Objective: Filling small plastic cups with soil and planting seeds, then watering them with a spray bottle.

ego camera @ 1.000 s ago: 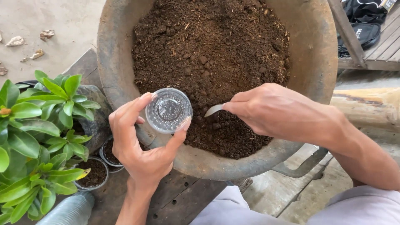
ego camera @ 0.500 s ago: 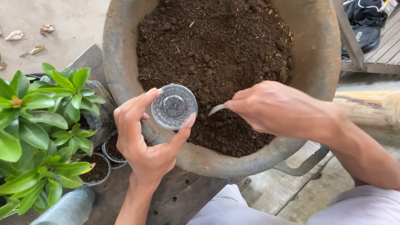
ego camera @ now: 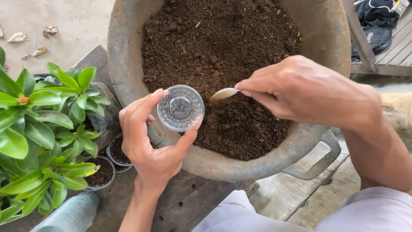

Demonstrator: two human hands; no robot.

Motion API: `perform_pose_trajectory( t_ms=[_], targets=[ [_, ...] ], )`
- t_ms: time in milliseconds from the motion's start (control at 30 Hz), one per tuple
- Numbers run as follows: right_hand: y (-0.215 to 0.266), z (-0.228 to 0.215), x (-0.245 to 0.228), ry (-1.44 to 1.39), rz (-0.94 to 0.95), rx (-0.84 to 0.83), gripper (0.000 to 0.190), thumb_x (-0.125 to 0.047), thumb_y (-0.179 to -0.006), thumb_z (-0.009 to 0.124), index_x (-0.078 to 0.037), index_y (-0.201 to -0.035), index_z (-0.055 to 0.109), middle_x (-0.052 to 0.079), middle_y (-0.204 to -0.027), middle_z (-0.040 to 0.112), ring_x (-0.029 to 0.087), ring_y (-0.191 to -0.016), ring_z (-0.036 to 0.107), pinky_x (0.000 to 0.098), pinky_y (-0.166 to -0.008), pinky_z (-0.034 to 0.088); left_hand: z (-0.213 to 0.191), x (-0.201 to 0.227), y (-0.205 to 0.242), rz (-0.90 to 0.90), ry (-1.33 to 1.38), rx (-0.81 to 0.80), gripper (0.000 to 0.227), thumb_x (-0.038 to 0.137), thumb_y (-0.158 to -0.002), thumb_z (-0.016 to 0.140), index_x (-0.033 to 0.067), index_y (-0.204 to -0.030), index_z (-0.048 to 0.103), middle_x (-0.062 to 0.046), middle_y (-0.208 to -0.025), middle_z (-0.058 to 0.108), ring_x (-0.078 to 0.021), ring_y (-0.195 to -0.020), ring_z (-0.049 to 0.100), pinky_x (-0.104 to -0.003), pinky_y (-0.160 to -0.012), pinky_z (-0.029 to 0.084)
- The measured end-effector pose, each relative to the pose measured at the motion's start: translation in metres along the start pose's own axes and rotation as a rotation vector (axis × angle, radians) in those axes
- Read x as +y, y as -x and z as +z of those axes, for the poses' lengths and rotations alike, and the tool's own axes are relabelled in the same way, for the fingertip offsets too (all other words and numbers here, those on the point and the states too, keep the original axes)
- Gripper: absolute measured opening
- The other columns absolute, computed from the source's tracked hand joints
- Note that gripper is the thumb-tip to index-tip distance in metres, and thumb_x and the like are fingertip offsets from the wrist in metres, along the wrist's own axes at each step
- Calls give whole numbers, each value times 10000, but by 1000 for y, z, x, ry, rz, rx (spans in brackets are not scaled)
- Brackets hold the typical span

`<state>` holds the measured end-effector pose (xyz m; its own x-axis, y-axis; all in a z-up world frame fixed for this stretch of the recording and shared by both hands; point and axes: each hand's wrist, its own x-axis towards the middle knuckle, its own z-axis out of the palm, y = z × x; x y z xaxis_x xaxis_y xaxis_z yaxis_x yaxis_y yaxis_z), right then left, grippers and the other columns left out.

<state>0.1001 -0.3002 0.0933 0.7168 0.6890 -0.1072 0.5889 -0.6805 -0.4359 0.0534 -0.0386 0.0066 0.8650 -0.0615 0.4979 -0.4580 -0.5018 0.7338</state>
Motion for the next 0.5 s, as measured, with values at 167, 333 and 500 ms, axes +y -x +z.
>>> perform_pose_trajectory(
  t_ms=[167, 333, 500],
  targets=[
    [-7, 19, 8, 45, 147, -357, 322, -119, -1041, 530, -84, -722, 550, 65, -611, 636, 286, -565, 672, 446, -635, 510, 1, 0, 0, -15, -2, -7, 561, 247, -872, 919, 10, -1268, 600, -125, -1264, 672, -293, -1095, 631, -363, -865, 484],
    [-12, 8, 7, 10, 85, -218, 323, -145, -1076, 534, -102, -756, 537, 46, -601, 588, 233, -486, 579, 419, -555, 464, 1, 0, -1, -10, -6, -10, 560, 226, -871, 920, -9, -1267, 600, -142, -1257, 671, -298, -1100, 626, -360, -855, 495],
    [-12, 9, 12, 53, 166, -419, 315, -157, -1048, 510, -94, -741, 546, 71, -654, 647, 310, -590, 661, 463, -663, 500, 1, -1, -2, -5, -6, -6, 591, 206, -853, 934, -20, -1279, 593, -151, -1252, 671, -313, -1093, 631, -371, -871, 499]
  ],
)
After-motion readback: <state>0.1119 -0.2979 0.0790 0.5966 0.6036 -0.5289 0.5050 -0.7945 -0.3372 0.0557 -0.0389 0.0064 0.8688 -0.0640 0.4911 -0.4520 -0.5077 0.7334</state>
